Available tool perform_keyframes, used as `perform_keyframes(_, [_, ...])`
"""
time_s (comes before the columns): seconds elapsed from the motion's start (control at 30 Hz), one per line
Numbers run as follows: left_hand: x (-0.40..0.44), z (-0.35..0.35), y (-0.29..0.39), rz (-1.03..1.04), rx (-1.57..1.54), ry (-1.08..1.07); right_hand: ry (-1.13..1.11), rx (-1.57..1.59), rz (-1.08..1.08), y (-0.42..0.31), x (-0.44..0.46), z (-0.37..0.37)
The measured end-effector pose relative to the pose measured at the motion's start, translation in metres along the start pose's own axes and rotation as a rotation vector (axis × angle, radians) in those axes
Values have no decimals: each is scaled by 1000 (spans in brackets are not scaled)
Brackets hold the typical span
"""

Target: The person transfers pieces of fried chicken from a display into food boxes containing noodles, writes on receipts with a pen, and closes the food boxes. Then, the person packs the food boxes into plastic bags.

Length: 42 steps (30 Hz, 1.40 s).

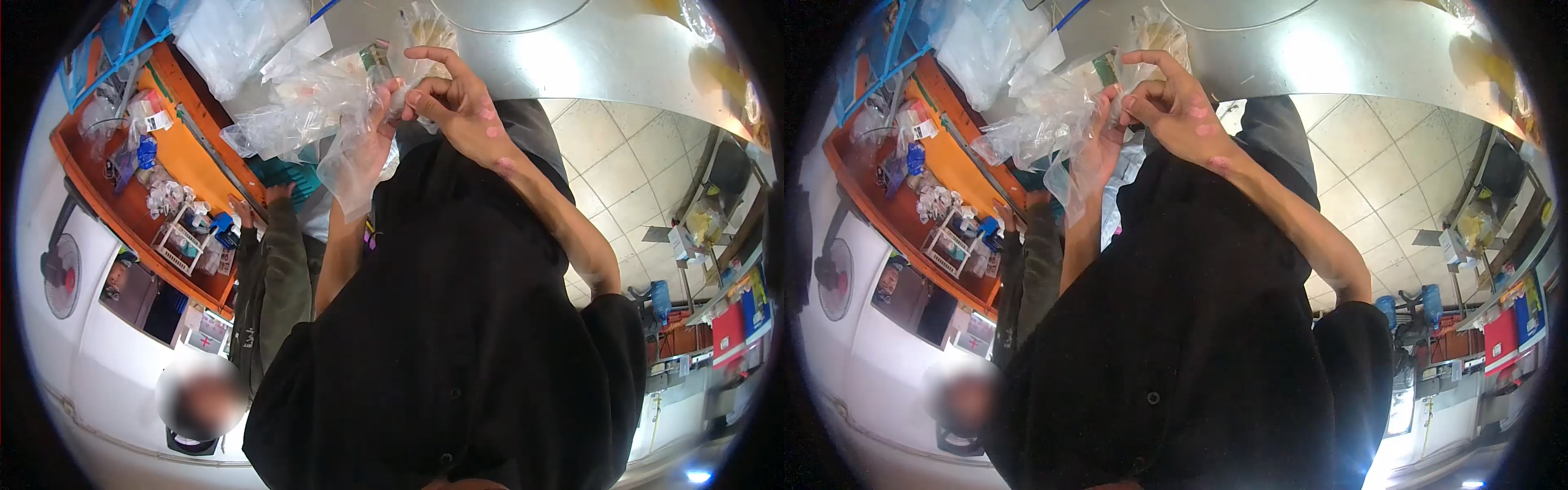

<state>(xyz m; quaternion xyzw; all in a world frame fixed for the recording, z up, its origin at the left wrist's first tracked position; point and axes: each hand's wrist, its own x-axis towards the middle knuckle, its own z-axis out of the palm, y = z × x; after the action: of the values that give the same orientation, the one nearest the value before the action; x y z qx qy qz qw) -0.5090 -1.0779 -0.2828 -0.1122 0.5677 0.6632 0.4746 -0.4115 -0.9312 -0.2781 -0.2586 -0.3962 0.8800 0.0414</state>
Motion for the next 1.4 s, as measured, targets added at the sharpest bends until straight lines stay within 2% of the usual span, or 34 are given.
perform_keyframes(0.23, [2, 2, 1, 9, 59, -26, -11, -3, 46, -4, 3, -3])
perform_keyframes(0.43, [-2, 9, 10, -27, 318, 89, 28, 134, 103, 1, 6, -3])
perform_keyframes(0.53, [-1, 7, 11, 25, 459, 30, 15, 129, 108, 3, 7, -5])
perform_keyframes(0.63, [4, -3, 0, 46, 74, -18, -3, 106, 124, 3, 7, -5])
perform_keyframes(0.73, [7, -7, -4, 42, 41, -45, 1, 92, 141, 0, 6, -4])
perform_keyframes(0.93, [2, 6, -1, 77, 86, 42, 22, 136, 126, 2, 6, -3])
perform_keyframes(1.03, [5, -6, -5, 61, 24, -37, 19, 130, 111, 2, 5, -3])
perform_keyframes(1.4, [-1, 8, 2, 48, 162, 43, 34, 133, 142, 2, 6, -3])
